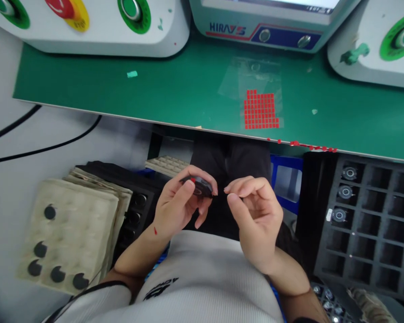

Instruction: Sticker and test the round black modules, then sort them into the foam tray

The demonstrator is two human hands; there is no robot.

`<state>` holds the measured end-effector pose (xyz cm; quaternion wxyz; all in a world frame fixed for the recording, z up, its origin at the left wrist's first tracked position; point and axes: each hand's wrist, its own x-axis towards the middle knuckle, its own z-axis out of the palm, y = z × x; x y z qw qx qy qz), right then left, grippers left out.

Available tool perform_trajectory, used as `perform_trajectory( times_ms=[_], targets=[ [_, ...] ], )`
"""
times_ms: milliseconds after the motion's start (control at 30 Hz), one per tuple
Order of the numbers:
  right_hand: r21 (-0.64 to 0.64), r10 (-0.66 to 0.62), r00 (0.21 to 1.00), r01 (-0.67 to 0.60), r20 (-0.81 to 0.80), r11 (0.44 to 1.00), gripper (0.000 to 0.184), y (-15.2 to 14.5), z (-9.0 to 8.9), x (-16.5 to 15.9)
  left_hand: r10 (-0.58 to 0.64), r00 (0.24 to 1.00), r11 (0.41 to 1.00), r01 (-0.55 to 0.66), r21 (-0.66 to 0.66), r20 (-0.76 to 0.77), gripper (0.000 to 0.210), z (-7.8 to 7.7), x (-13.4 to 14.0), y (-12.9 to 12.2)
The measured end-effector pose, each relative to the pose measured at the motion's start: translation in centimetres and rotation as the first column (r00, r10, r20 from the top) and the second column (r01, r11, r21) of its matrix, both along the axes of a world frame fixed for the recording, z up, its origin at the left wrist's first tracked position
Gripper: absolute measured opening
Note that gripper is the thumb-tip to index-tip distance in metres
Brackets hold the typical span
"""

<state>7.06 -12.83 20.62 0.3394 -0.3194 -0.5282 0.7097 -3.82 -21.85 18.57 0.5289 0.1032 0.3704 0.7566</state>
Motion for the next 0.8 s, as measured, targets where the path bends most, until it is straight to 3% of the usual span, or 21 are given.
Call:
perform_trajectory(
  times_ms=[100,333,467,667,800],
  targets=[
    [0.057,0.007,1.0,-0.006,-0.025,0.998,0.015,-0.5,-0.1,-0.2,0.082,0.992,0.997,-0.081,0.013,-0.099,0.018,0.1,0.6,0.1],
    [0.082,0.018,1.0,-0.019,0.019,0.996,0.015,-1.1,0.0,-0.6,0.039,0.967,0.999,-0.035,0.022,-0.254,0.022,0.3,0.9,-0.1],
    [0.015,0.074,0.997,-0.074,0.011,0.997,0.017,-1.4,0.3,-0.5,0.074,0.908,0.997,-0.063,0.039,-0.413,0.021,0.0,1.2,-0.4],
    [-0.099,0.223,0.974,-0.225,-0.025,0.969,0.027,-2.2,0.8,-0.4,0.225,0.699,0.974,-0.173,0.144,-0.679,0.021,0.0,0.9,-0.5],
    [-0.118,0.256,0.966,-0.258,-0.029,0.959,0.028,-2.2,1.1,-0.7,0.2,0.551,0.976,-0.182,0.117,-0.81,0.02,0.4,0.6,-0.7]
  ],
)
